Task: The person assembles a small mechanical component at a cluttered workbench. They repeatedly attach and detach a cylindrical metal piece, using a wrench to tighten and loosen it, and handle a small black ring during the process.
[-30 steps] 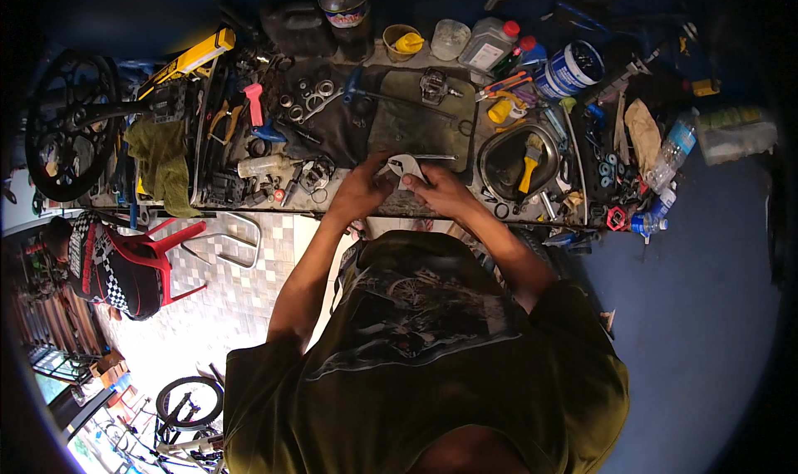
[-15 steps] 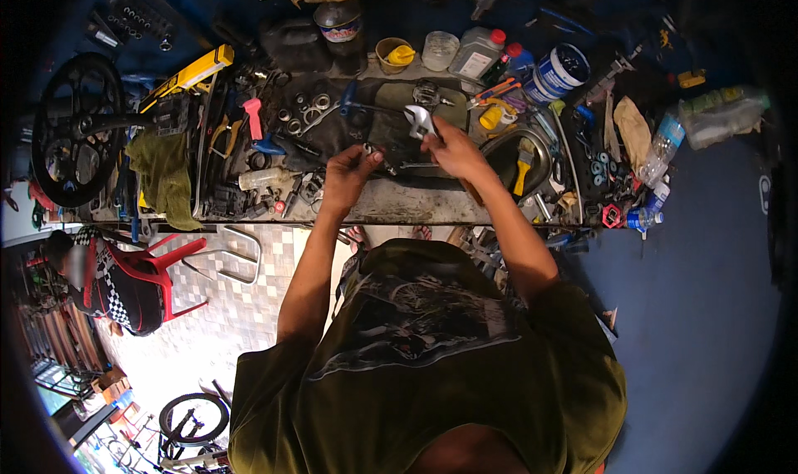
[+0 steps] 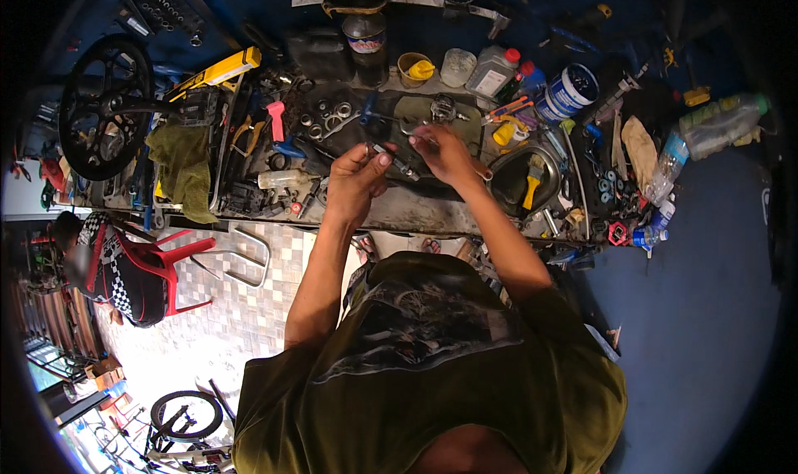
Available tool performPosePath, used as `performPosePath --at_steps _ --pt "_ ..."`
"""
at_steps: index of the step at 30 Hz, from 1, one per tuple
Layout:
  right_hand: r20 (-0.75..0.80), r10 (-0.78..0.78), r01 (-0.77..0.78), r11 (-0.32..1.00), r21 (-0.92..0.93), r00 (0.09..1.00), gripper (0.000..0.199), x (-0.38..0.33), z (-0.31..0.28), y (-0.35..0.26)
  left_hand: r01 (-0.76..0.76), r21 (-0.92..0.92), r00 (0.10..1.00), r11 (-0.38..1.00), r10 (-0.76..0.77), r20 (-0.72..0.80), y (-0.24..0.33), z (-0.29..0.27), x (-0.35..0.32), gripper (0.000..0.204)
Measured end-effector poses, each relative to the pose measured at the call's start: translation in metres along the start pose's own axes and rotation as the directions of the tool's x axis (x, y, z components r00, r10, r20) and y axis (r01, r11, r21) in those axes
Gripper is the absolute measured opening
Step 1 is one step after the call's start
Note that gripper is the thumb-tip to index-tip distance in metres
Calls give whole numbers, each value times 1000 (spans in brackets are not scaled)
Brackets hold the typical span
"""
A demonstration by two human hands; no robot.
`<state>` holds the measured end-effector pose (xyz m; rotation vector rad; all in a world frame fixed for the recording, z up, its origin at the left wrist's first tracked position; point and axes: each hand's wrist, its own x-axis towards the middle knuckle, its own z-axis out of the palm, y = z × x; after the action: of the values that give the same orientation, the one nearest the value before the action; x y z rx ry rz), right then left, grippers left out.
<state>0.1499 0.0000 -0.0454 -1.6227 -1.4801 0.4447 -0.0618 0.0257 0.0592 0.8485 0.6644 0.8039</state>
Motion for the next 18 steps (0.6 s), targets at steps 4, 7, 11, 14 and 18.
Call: performPosePath --at_steps 4,7,11,14,18 --pt "529 359 -636 514 576 769 45 -32 -37 -74 -115 -2 992 993 115 45 6 0 -2 15" --pt "592 205 -626 293 723 780 52 -47 -48 -109 -140 3 988 990 140 71 4 1 2 17" --pt "615 147 -631 99 770 774 55 -53 -54 -116 -144 36 986 989 141 88 15 15 -2 17" --pt "654 168 -657 -47 752 737 59 -58 -55 -127 -176 -20 969 984 177 172 17 17 -4 21" --pt "653 31 -648 -98 755 757 63 -61 -55 -130 -156 -72 951 985 169 258 28 24 -7 26"
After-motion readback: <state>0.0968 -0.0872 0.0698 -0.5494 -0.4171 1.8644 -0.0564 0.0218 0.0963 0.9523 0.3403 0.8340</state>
